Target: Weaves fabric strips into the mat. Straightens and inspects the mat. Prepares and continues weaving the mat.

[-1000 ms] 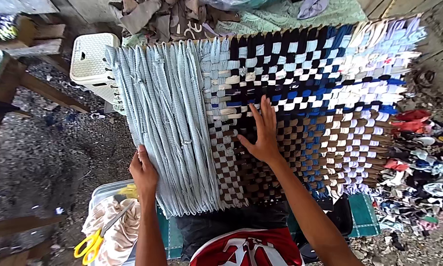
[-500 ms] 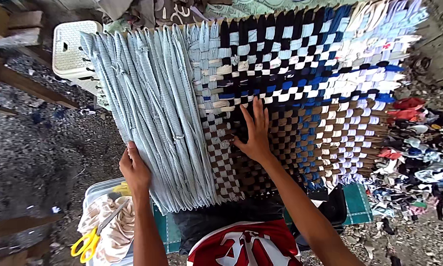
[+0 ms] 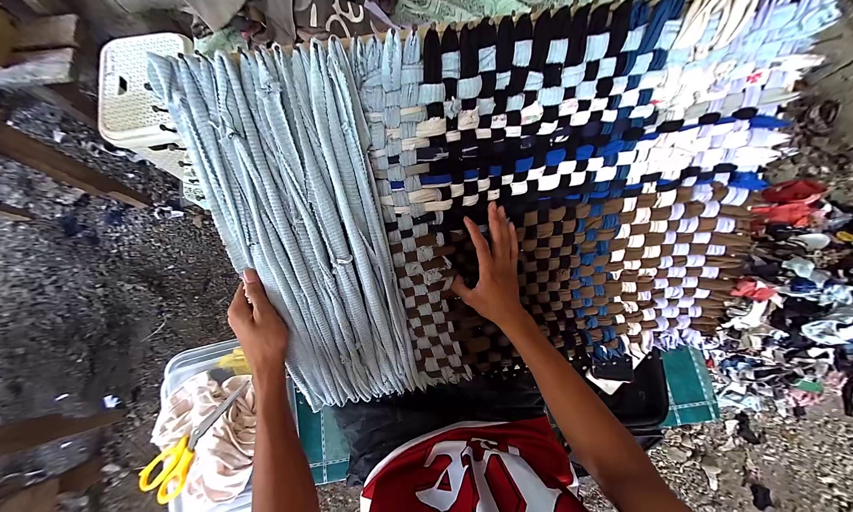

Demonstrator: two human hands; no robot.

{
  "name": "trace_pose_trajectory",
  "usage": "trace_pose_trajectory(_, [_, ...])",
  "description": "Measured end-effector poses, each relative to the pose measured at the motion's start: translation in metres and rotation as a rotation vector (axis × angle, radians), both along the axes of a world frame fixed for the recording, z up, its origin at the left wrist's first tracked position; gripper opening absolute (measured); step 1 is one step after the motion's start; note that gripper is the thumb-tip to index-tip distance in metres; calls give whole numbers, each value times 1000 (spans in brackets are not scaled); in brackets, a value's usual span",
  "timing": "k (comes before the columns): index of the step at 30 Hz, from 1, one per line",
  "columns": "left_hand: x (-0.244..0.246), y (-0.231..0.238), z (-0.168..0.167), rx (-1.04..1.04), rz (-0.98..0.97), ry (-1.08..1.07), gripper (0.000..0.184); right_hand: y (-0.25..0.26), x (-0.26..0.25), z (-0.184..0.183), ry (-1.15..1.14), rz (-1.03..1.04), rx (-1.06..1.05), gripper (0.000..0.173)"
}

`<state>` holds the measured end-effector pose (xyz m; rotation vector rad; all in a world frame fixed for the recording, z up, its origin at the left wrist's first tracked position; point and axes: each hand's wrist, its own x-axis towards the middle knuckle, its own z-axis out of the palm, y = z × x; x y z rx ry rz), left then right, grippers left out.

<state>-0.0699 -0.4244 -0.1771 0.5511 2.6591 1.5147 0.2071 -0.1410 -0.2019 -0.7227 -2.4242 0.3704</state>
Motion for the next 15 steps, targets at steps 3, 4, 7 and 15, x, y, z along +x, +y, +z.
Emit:
trace_pose_trajectory(3, [1, 0, -1, 3, -2, -2, 62, 7, 8, 2, 6, 50, -37, 100])
trace_pose_trajectory(4, [1, 0, -1, 3, 0, -4, 62, 7, 10, 3, 11, 63, -51, 99])
trace_pose_trajectory(7, [1, 1, -1, 2, 7, -11, 63, -2, 9, 11, 12, 32, -61, 108])
trace_pose_trajectory(15, [2, 0, 2, 24, -5, -7, 62, -14, 2, 1, -34, -31, -41, 115])
